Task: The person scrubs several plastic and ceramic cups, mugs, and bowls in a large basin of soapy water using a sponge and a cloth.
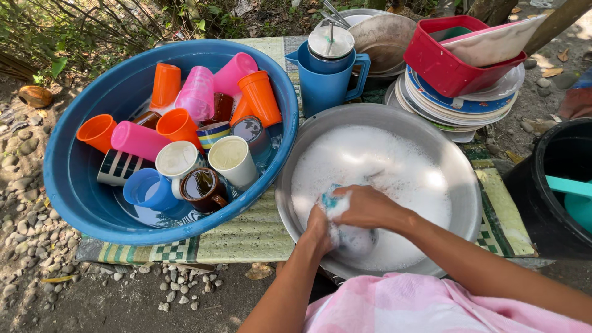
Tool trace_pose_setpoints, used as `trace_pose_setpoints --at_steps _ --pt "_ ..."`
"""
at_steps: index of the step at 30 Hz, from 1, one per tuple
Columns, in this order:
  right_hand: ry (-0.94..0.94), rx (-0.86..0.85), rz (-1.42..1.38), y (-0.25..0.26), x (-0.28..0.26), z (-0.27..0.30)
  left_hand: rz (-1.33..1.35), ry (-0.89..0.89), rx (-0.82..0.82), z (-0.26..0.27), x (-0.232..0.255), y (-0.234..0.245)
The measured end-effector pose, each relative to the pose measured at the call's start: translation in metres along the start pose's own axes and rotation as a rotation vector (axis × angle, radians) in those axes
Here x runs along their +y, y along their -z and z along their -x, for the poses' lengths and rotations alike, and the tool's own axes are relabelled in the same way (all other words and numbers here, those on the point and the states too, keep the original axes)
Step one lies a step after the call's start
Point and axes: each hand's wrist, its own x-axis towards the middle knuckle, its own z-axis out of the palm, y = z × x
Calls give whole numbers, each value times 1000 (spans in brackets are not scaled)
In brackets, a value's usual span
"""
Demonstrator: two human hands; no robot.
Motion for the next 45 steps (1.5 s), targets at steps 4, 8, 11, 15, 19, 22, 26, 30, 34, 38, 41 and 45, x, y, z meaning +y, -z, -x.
trace_pose_setpoints --at_steps 4,8,11,15,19,22,26,30,34,38,41,45 --pt "55 -3 259 -7 -6 -1 -10 10 146 -5 1 5" --pt "74 75 359 -16 11 -14 -141 -96 294 -8 -3 7" --pt "24 82 345 -14 26 -22 -205 -147 386 -9 -4 4" --pt "-117 122 274 -11 53 -36 -346 -293 383 1 -4 -5" --pt "-169 212 329 -10 99 -64 -393 -264 410 17 -1 -19" --pt "-252 251 348 -3 143 -88 -441 -327 372 18 -2 -18" --pt "-225 290 89 8 194 -113 -390 -376 331 7 -1 -3" --pt "-78 266 -133 1 201 -110 -321 -314 323 11 1 1" --pt "-93 312 -4 -36 166 -67 -481 -179 427 23 2 -14" --pt "-143 211 24 -29 153 -49 -487 -129 463 25 6 -16" --pt "-145 204 -52 -27 165 -53 -451 -154 455 18 0 -14" --pt "-74 263 -41 -36 183 -59 -411 -209 422 4 -9 -4"
